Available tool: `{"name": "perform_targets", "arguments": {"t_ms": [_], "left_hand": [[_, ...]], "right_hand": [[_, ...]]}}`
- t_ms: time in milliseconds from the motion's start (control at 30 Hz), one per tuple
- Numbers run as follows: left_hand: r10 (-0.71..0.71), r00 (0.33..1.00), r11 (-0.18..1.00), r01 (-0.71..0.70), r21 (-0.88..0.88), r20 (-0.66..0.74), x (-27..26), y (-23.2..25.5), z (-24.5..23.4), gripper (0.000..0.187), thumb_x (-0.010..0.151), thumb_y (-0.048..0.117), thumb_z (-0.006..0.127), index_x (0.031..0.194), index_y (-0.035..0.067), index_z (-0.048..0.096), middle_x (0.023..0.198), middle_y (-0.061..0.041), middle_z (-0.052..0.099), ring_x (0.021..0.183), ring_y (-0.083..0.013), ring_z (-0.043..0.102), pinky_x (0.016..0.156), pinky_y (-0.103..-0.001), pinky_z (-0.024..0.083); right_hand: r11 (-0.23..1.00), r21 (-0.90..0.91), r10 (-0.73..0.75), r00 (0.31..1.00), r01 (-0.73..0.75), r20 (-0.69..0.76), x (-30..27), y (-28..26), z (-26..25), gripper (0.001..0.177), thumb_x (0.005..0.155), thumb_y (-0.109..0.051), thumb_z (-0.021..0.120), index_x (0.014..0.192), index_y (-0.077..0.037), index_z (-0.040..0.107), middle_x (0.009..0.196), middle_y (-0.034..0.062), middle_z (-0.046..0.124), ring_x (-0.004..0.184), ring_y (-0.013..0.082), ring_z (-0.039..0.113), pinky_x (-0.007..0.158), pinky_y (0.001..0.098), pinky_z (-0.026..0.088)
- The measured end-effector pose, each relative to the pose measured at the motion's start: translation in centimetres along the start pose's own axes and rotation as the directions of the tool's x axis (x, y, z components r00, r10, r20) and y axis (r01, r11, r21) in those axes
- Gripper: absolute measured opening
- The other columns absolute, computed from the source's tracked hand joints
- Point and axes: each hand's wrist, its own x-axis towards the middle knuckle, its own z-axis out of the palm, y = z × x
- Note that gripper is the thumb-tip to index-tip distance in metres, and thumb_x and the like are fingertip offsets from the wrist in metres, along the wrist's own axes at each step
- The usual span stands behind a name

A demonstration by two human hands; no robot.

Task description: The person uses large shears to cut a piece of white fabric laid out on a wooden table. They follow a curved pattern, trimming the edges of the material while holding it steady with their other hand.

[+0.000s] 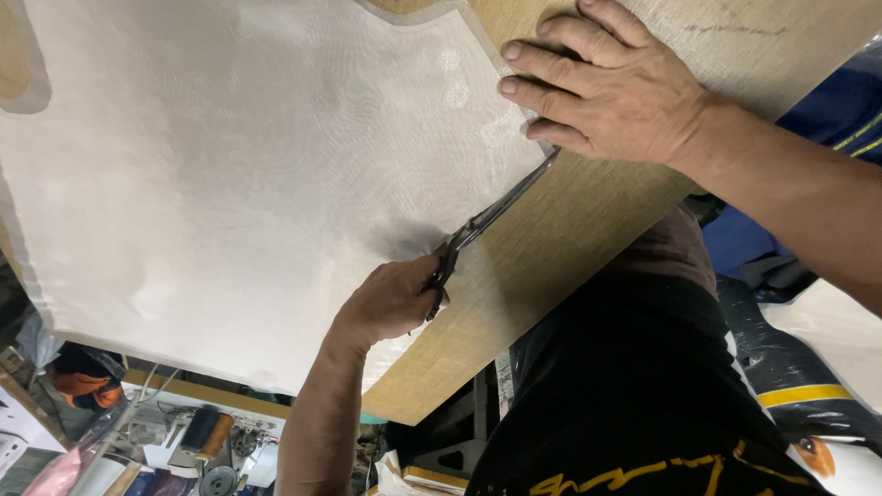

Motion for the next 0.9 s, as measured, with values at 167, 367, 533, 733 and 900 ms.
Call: {"name": "perform_targets", "arguments": {"t_ms": [167,367,533,733,900], "left_hand": [[0.016,0.999,0.993,-0.012,0.116,-0.035,-0.3,-0.2,1.7,0.024,0.09,0.013,0.045,0.112,0.013,0.053,0.085,-0.003,0.073,0.073,-0.0203,0.067,0.07,-0.036,0.051],[0.01,0.993,0.981,-0.032,-0.192,-0.115,-2.0,0.0,10.5,0.033,0.094,0.013,0.05,0.126,0.01,0.053,0.104,-0.012,0.076,0.072,-0.0247,0.074,0.064,-0.036,0.063],[0.134,0.872,0.904,-0.302,-0.302,-0.47,0.1,2.8,20.3,0.03,0.087,0.013,0.046,0.112,0.0,0.054,0.108,-0.022,0.076,0.084,-0.0433,0.076,0.074,-0.055,0.063],[-0.037,0.892,0.837,-0.219,-0.501,-0.45,4.4,7.7,24.8,0.039,0.088,0.037,0.054,0.108,0.005,0.059,0.097,-0.028,0.069,0.098,-0.0533,0.066,0.081,-0.064,0.051],[-0.045,0.871,0.716,-0.314,-0.623,-0.49,4.5,11.3,23.1,0.041,0.087,0.034,0.055,0.11,0.0,0.06,0.102,-0.037,0.067,0.106,-0.06,0.061,0.089,-0.067,0.048]], "right_hand": [[0.995,-0.091,-0.035,0.999,0.036,0.01,0.0,0.2,-0.3,0.05,0.107,-0.072,0.06,0.142,-0.037,0.068,0.15,-0.0108,0.062,0.139,0.0157,0.054,0.128,0.0371,0.033],[0.999,-0.035,-0.039,0.999,0.038,-0.019,0.2,0.0,-0.7,0.045,0.104,-0.062,0.065,0.139,-0.033,0.071,0.147,-0.0083,0.066,0.135,0.0165,0.057,0.13,0.0377,0.031],[0.989,0.148,0.008,0.993,0.009,-0.116,-0.5,0.2,0.7,0.043,0.113,-0.037,0.048,0.13,-0.015,0.081,0.136,0.0024,0.079,0.134,0.0212,0.064,0.133,0.0411,0.03],[0.775,0.613,0.211,0.977,-0.152,-0.024,-4.1,-0.5,-0.3,0.027,0.108,-0.017,0.055,0.128,-0.01,0.071,0.114,0.0074,0.07,0.102,0.031,0.069,0.092,0.0464,0.054],[0.316,0.551,0.218,0.625,-0.772,0.75,-1.2,-0.5,-4.8,0.026,0.111,-0.03,0.054,0.125,-0.013,0.069,0.088,0.0091,0.075,0.084,0.0264,0.073,0.072,0.0411,0.058]]}}
